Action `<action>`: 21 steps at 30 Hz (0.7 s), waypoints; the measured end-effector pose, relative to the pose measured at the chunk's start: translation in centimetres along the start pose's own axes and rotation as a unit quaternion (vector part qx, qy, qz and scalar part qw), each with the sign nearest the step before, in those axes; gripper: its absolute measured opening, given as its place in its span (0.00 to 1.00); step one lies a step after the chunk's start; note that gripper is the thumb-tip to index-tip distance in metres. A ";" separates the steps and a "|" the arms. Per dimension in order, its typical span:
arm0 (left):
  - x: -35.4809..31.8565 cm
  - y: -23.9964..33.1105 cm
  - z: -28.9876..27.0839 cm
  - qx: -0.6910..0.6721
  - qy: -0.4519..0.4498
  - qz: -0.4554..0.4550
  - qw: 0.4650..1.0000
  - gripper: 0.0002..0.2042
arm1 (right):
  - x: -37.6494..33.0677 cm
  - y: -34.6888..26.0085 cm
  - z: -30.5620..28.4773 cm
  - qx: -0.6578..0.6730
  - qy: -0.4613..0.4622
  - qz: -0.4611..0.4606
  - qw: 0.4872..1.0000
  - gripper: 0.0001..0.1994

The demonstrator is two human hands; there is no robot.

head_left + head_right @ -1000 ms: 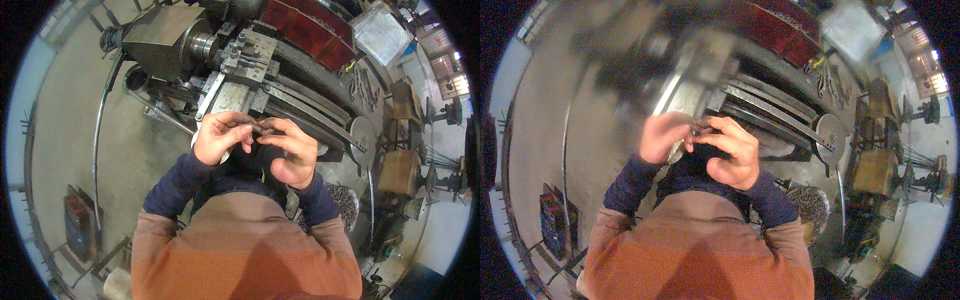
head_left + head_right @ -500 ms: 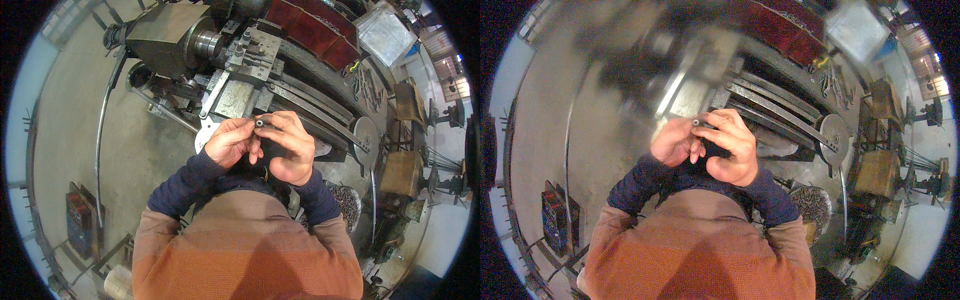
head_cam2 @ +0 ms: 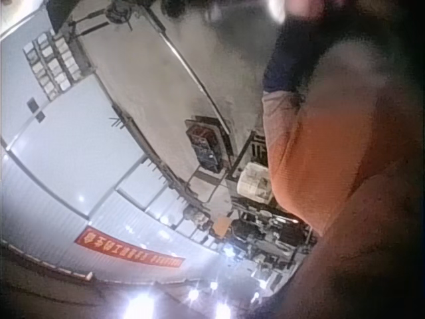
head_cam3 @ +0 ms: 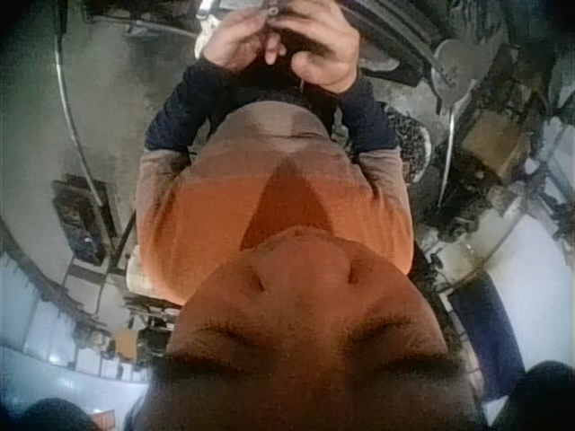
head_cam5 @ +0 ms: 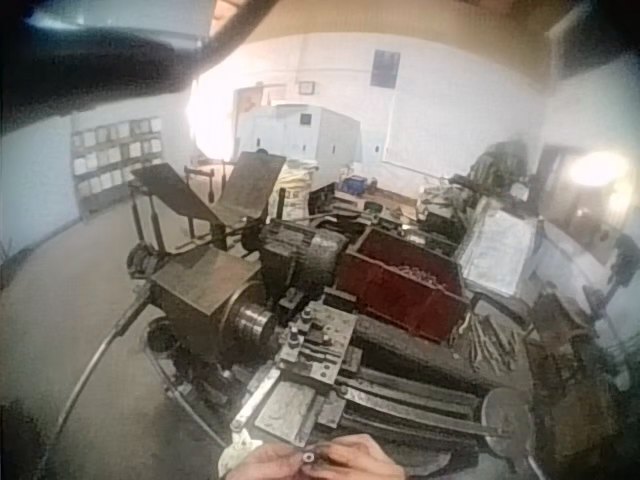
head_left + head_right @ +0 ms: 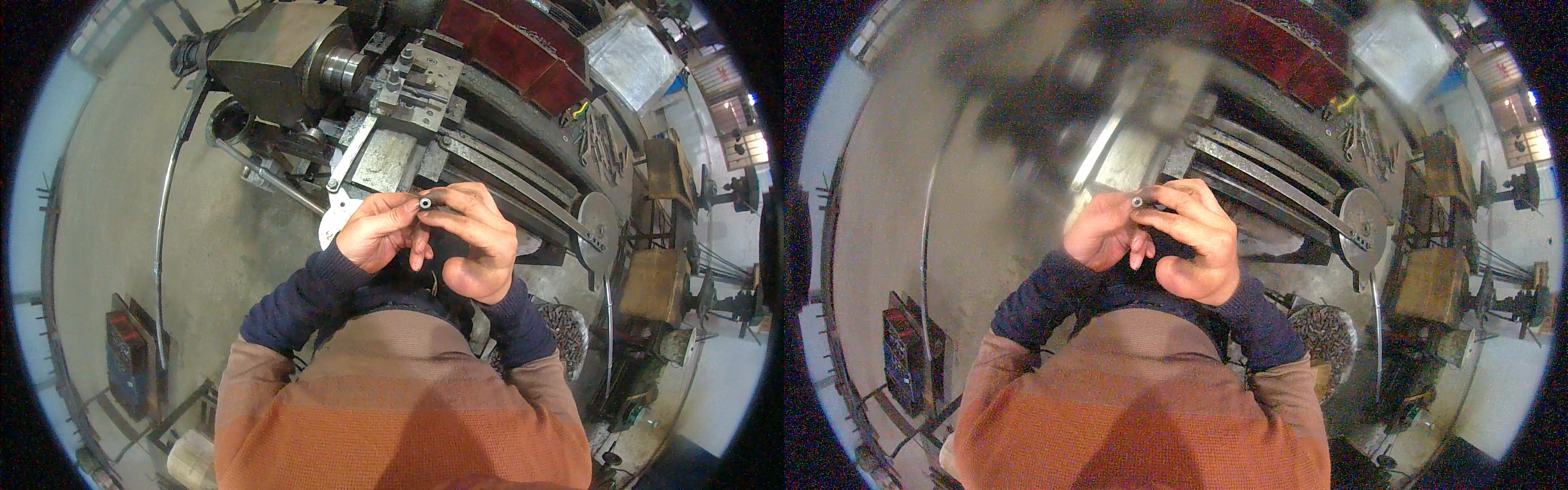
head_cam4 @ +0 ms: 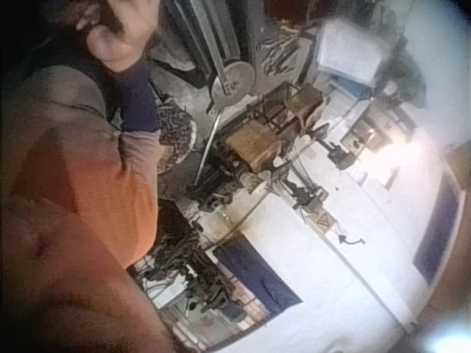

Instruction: The person repeatedly picks small cylindrical metal parts from a bin, places them into a lathe chuck, operates the machine using hand levers, and removes the finished parts. The cycle repeats throughout the clip.

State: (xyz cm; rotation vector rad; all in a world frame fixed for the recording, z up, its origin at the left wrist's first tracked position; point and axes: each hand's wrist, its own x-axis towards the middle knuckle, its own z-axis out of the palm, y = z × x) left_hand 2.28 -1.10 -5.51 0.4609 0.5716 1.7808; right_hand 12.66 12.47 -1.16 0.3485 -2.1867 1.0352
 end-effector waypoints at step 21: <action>-0.8 2.6 1.5 0.368 0.124 0.076 0.918 0.10 | -0.3 -0.1 -0.4 -0.082 -0.077 0.006 0.994 0.19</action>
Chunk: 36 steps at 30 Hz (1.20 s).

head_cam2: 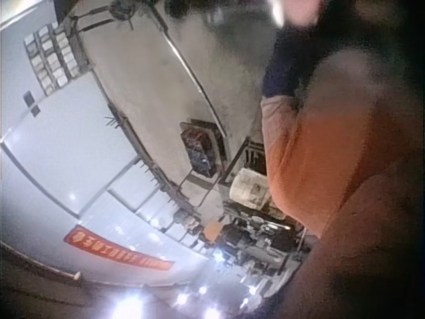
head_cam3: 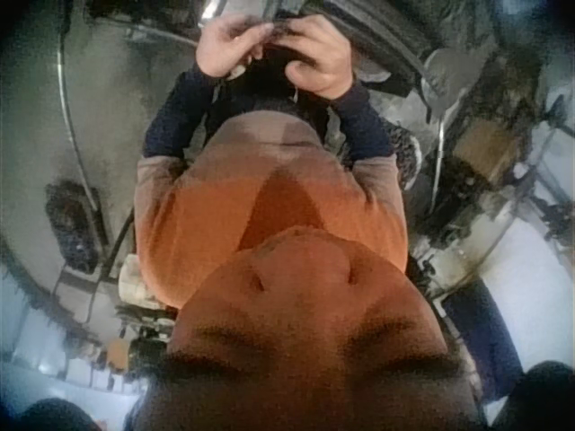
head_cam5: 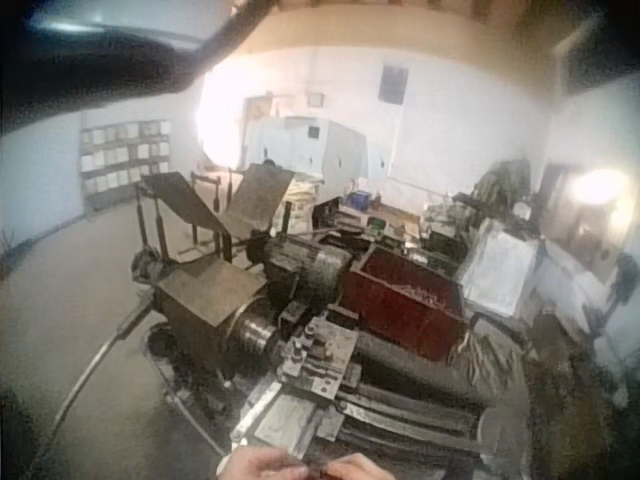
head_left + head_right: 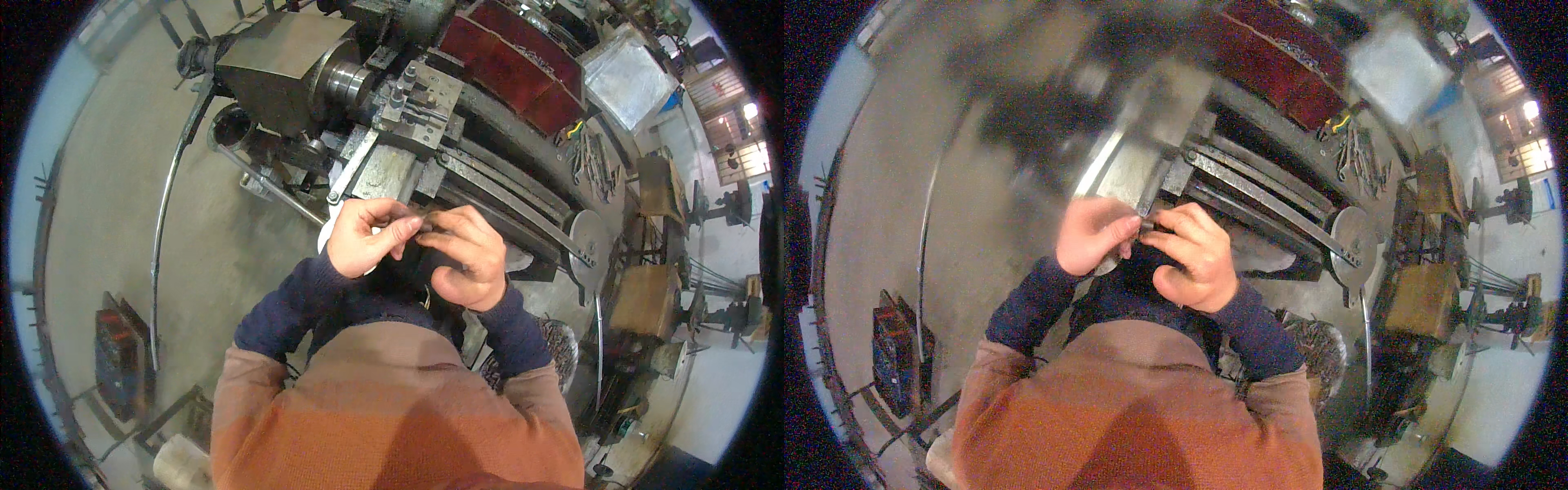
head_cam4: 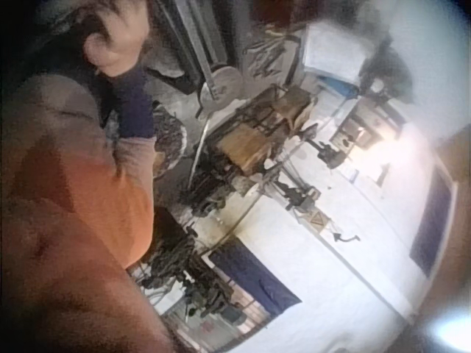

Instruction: The person repeatedly picks small cylindrical metal parts from a bin, places them into a lathe chuck, operates the machine using hand levers, and removes the finished parts. The cycle repeats throughout the clip.

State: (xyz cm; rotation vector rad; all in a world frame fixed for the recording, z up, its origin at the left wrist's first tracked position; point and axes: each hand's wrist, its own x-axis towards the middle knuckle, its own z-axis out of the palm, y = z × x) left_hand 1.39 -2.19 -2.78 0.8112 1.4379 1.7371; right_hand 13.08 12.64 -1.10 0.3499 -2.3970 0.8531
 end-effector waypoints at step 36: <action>0.0 0.4 -5.6 0.270 0.043 0.163 0.948 0.08 | 5.9 1.6 2.7 0.019 -0.122 -0.059 0.991 0.16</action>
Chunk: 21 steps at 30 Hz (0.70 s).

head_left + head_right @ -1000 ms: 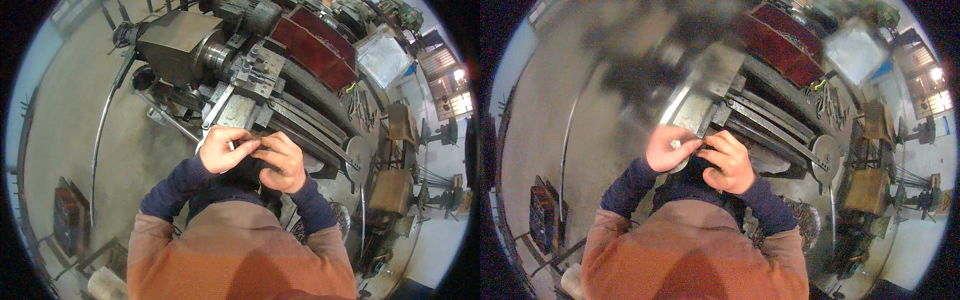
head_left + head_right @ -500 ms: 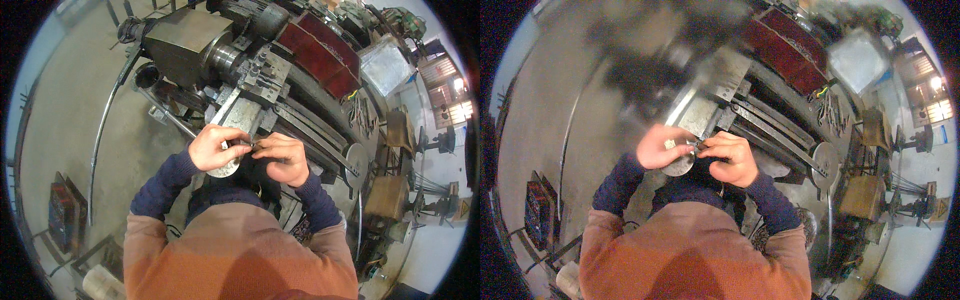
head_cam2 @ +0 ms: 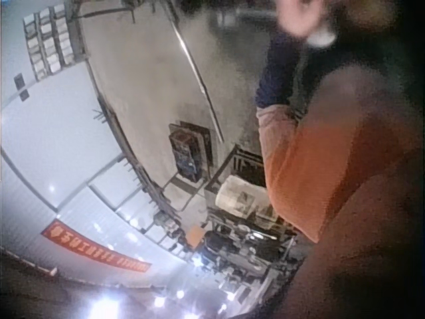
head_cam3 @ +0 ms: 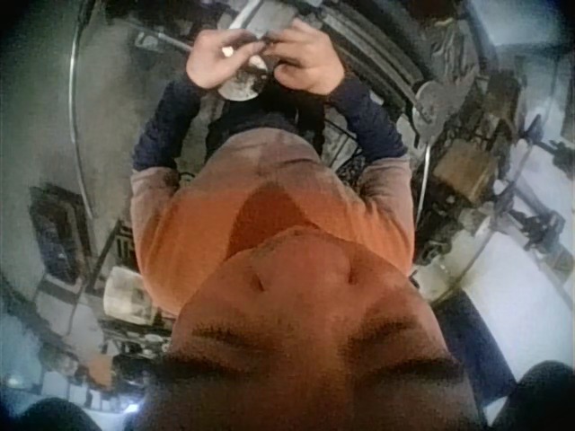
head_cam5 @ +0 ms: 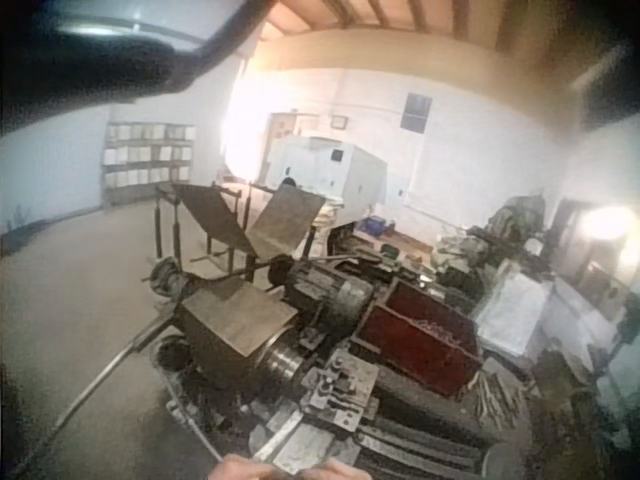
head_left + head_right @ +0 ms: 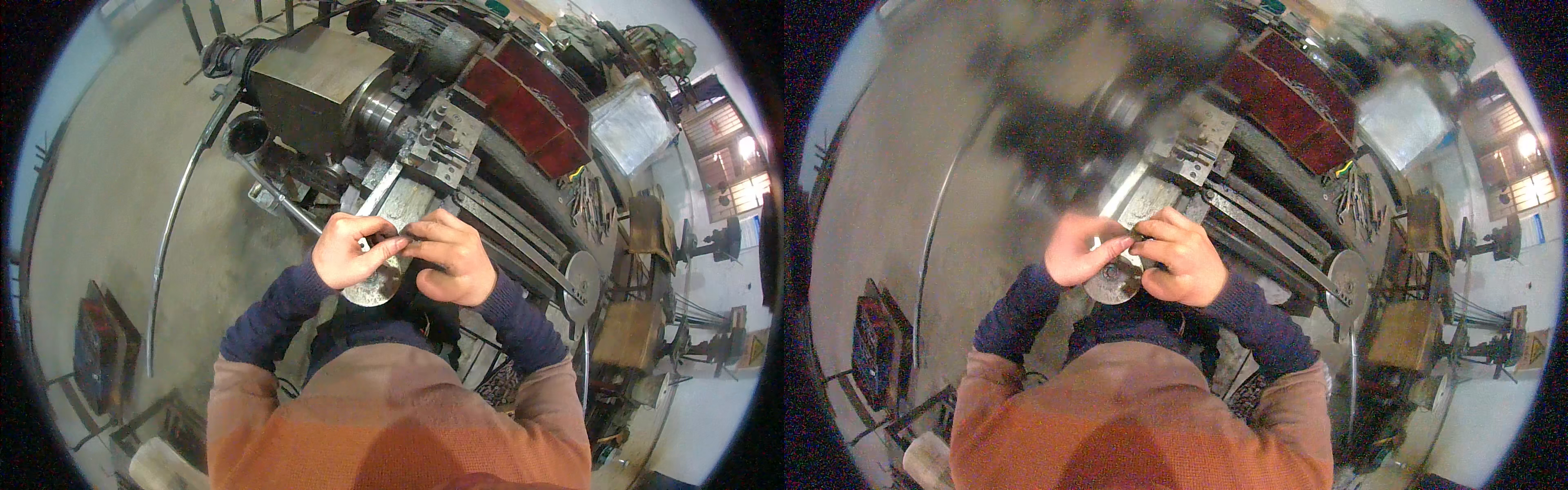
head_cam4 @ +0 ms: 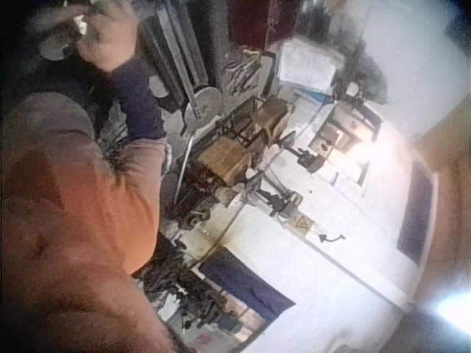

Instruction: The person repeatedly picks small cylindrical metal parts from a bin, places them into a lathe chuck, operates the machine using hand levers, and removes the finished parts. The cycle repeats throughout the clip.

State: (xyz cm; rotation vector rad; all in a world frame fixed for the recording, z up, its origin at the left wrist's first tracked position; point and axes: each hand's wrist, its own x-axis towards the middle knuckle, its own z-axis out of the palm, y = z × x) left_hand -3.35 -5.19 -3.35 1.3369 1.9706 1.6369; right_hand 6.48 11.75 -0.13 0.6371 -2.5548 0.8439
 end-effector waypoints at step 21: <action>-17.6 -4.5 -23.8 0.511 0.176 -0.302 0.785 0.14 | 11.2 14.0 0.8 -0.336 -0.176 0.132 0.916 0.12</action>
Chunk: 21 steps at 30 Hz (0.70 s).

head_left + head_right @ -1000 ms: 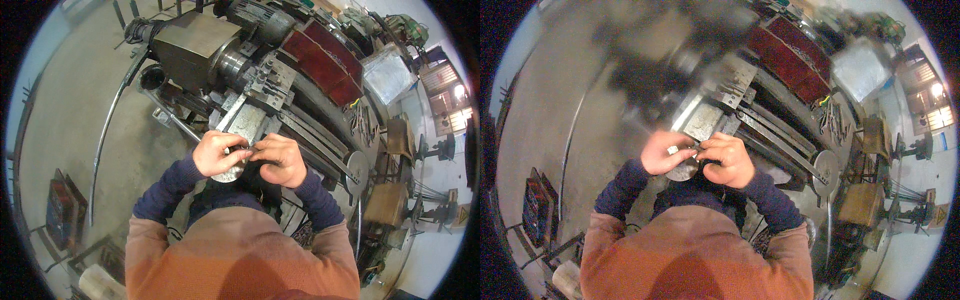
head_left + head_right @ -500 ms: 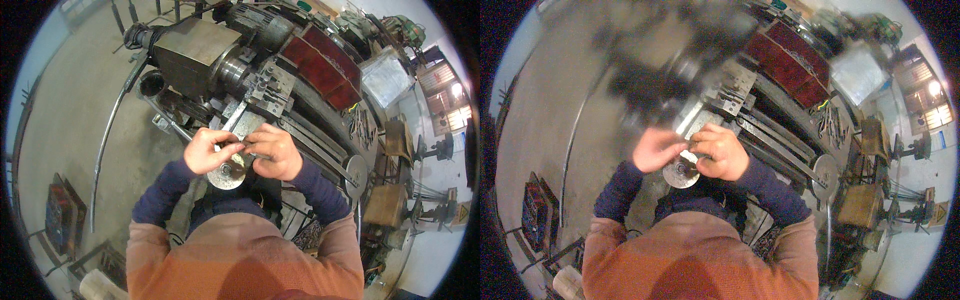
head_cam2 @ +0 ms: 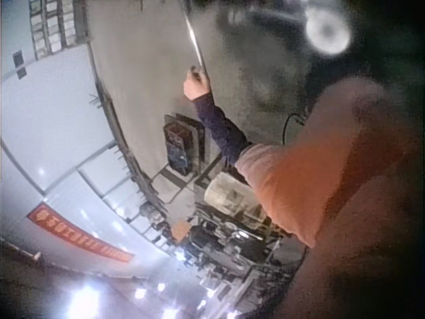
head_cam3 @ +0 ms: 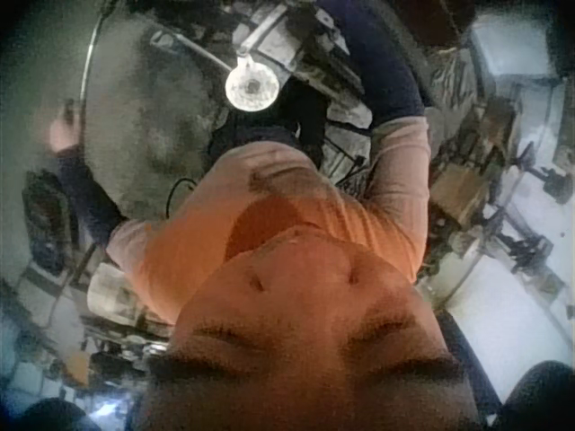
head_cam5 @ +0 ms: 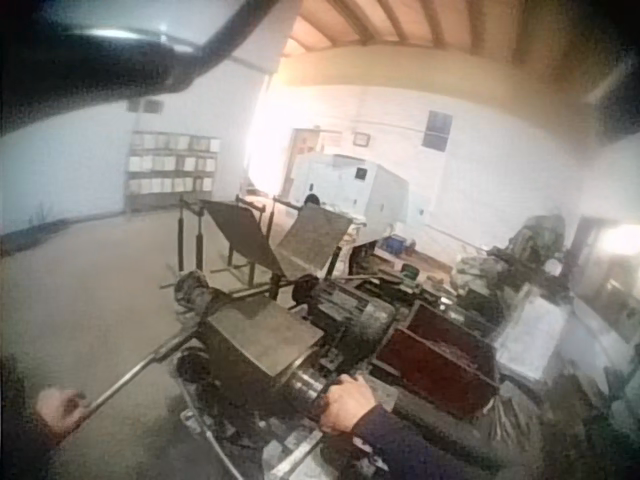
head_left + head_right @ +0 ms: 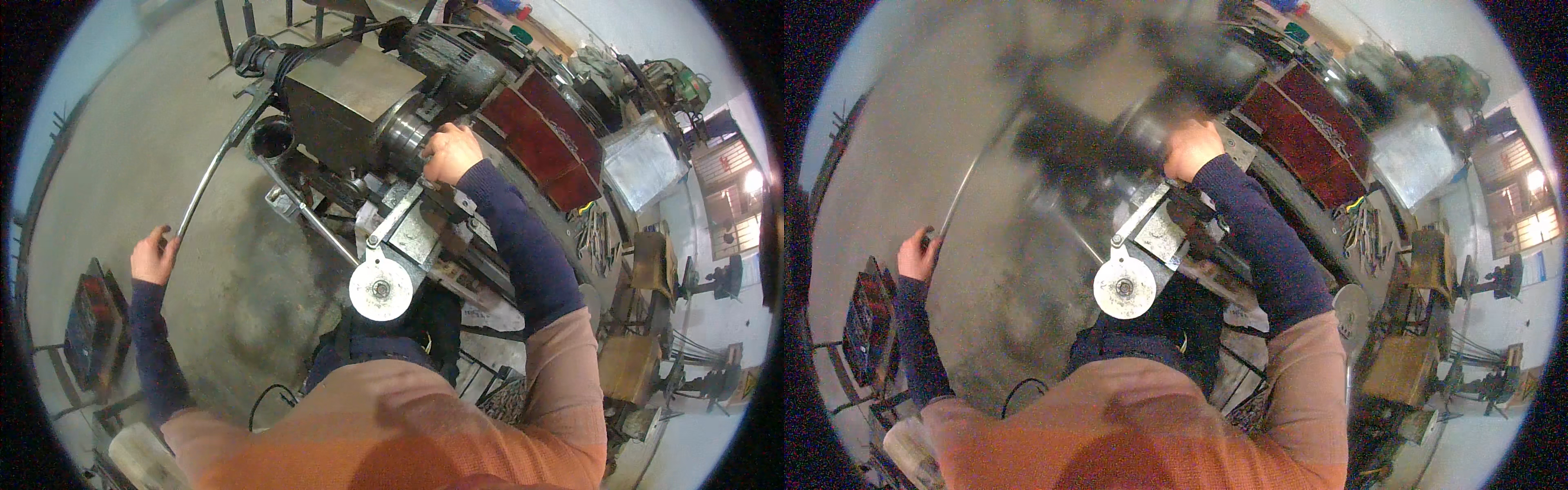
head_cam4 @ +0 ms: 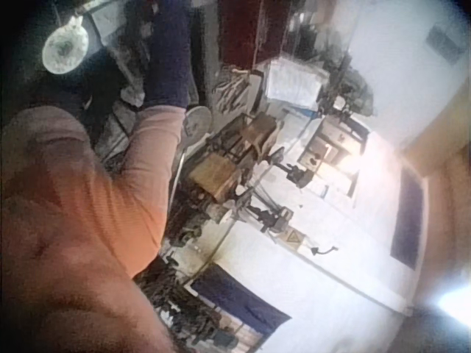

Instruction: The person repeatedly picks small cylindrical metal parts from a bin, places them into a lathe chuck, operates the machine using hand levers, and removes the finished parts. The cycle repeats throughout the clip.

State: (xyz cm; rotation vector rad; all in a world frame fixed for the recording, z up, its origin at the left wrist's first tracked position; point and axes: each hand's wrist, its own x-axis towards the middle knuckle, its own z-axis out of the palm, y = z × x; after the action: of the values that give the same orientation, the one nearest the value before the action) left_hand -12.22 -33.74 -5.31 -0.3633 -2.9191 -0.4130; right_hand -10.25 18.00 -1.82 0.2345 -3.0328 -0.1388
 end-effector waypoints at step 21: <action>1.1 -1.5 4.5 0.046 -0.022 -0.029 0.998 0.14 | 1.7 0.4 -0.4 0.122 -0.064 0.041 0.990 0.15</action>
State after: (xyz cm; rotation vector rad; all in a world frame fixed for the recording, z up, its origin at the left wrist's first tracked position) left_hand -14.29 -33.57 -9.77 -0.2790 -2.9837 -0.2802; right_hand -11.90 18.05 -1.23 0.1226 -3.1781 0.2343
